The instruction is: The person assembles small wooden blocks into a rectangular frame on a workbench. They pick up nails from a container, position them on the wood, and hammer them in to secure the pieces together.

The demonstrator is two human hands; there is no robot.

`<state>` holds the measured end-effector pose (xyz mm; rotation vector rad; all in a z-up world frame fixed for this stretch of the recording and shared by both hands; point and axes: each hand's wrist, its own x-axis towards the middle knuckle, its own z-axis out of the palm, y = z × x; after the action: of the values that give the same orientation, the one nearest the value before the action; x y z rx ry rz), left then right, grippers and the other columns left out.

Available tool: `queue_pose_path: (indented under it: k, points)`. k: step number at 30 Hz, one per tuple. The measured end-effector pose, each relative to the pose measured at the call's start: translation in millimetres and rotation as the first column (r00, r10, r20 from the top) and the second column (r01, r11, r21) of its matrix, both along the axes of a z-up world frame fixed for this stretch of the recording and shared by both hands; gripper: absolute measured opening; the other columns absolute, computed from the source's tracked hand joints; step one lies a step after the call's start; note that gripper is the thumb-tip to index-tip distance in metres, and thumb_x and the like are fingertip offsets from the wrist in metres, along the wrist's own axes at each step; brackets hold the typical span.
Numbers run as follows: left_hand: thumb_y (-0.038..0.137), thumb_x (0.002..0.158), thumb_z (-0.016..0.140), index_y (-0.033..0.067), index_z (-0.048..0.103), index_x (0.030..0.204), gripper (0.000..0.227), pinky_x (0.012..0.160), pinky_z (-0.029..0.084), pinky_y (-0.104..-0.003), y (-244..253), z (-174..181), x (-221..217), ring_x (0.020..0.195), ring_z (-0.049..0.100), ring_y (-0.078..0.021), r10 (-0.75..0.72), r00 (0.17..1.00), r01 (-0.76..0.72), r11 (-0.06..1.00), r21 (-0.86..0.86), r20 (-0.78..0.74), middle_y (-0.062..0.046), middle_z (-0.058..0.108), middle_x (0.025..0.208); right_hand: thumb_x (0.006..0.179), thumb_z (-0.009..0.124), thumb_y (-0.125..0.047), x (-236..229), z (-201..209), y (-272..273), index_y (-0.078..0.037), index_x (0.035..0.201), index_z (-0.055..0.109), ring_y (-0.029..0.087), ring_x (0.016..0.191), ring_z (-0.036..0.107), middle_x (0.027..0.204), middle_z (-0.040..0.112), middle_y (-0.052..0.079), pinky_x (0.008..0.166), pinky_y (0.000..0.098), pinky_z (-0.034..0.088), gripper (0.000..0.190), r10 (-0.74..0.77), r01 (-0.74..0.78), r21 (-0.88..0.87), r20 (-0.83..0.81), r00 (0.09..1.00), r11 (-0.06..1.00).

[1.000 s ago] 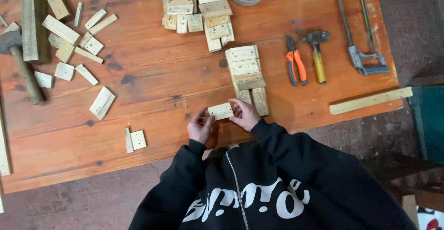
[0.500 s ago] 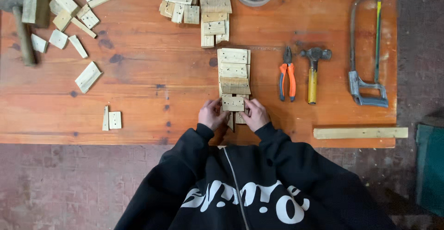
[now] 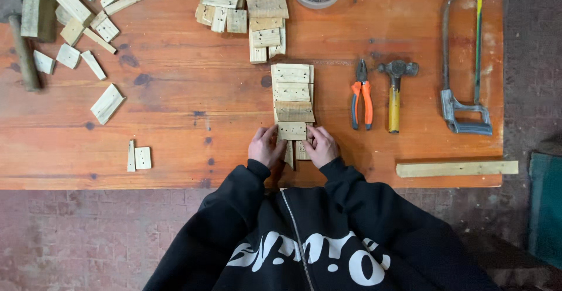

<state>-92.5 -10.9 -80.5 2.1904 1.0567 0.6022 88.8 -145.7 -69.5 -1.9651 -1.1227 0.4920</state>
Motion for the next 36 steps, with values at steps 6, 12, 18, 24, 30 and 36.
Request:
queue_pose_path:
  k: [6,12,18,24,30,36]
  points:
    - [0.038,0.077,0.085,0.0173,0.072,0.125,0.054,0.073,0.06,-0.043,4.6,7.7,-0.1,0.086,0.07,-0.0328,-0.049,0.999,0.048,0.997,-0.058,-0.011,-0.005,0.065,0.098,0.079,0.081,-0.007,0.2,-1.5,-1.2,-0.005,0.126,0.07,0.025,0.061,0.068,0.093,0.066,0.008,0.052,0.0348,0.054,0.048,-0.002,0.003,0.01,-0.04,0.999,1.0]
    - [0.043,0.079,0.084,0.0183,0.071,0.125,0.054,0.076,0.06,-0.041,6.6,3.3,-0.4,0.088,0.07,-0.0304,-0.072,0.997,0.071,0.997,-0.04,-0.021,-0.004,0.064,0.099,0.081,0.079,-0.005,-3.7,2.3,0.1,-0.002,0.126,0.07,0.024,0.058,0.067,0.092,0.066,0.008,0.049,0.0333,0.053,0.046,-0.033,0.034,0.013,-0.052,0.998,0.999]
    - [0.045,0.08,0.084,0.016,0.071,0.125,0.054,0.079,0.059,-0.04,14.5,9.8,-0.1,0.088,0.069,-0.03,-0.137,0.99,0.135,0.99,-0.046,-0.028,-0.005,0.063,0.096,0.079,0.079,-0.005,-7.8,-0.8,0.0,-0.004,0.125,0.071,0.024,0.057,0.067,0.092,0.066,0.008,0.049,0.034,0.053,0.047,-0.073,0.074,0.034,-0.032,0.997,0.997]
    - [0.046,0.081,0.085,0.0133,0.07,0.124,0.056,0.082,0.059,-0.039,20.1,14.4,-0.7,0.09,0.07,-0.0306,-0.184,0.983,0.181,0.981,-0.064,-0.03,-0.007,0.062,0.096,0.079,0.079,-0.006,-12.1,7.5,-0.3,-0.004,0.126,0.07,0.021,0.059,0.067,0.093,0.063,0.006,0.052,0.0322,0.054,0.049,-0.119,0.118,-0.019,-0.051,0.992,0.993]
    - [0.047,0.069,0.091,0.0111,0.067,0.129,0.074,0.084,0.057,-0.041,27.7,28.3,-3.3,0.091,0.068,-0.0318,-0.267,0.962,0.261,0.96,-0.105,-0.05,-0.008,0.062,0.096,0.074,0.09,-0.022,-11.3,22.1,-0.5,-0.008,0.129,0.068,0.03,0.067,0.064,0.087,0.053,0.006,0.064,0.0412,0.055,0.061,-0.085,0.087,-0.084,0.03,0.996,0.993]
    - [0.054,0.068,0.09,0.0116,0.067,0.129,0.078,0.084,0.058,-0.041,33.4,16.8,-1.1,0.093,0.068,-0.0311,-0.251,0.967,0.248,0.967,-0.065,-0.049,-0.008,0.062,0.096,0.08,0.088,-0.022,-9.4,21.7,0.9,-0.003,0.131,0.066,0.025,0.067,0.065,0.091,0.053,0.006,0.065,0.0365,0.056,0.059,-0.104,0.097,-0.141,-0.037,0.994,0.985]
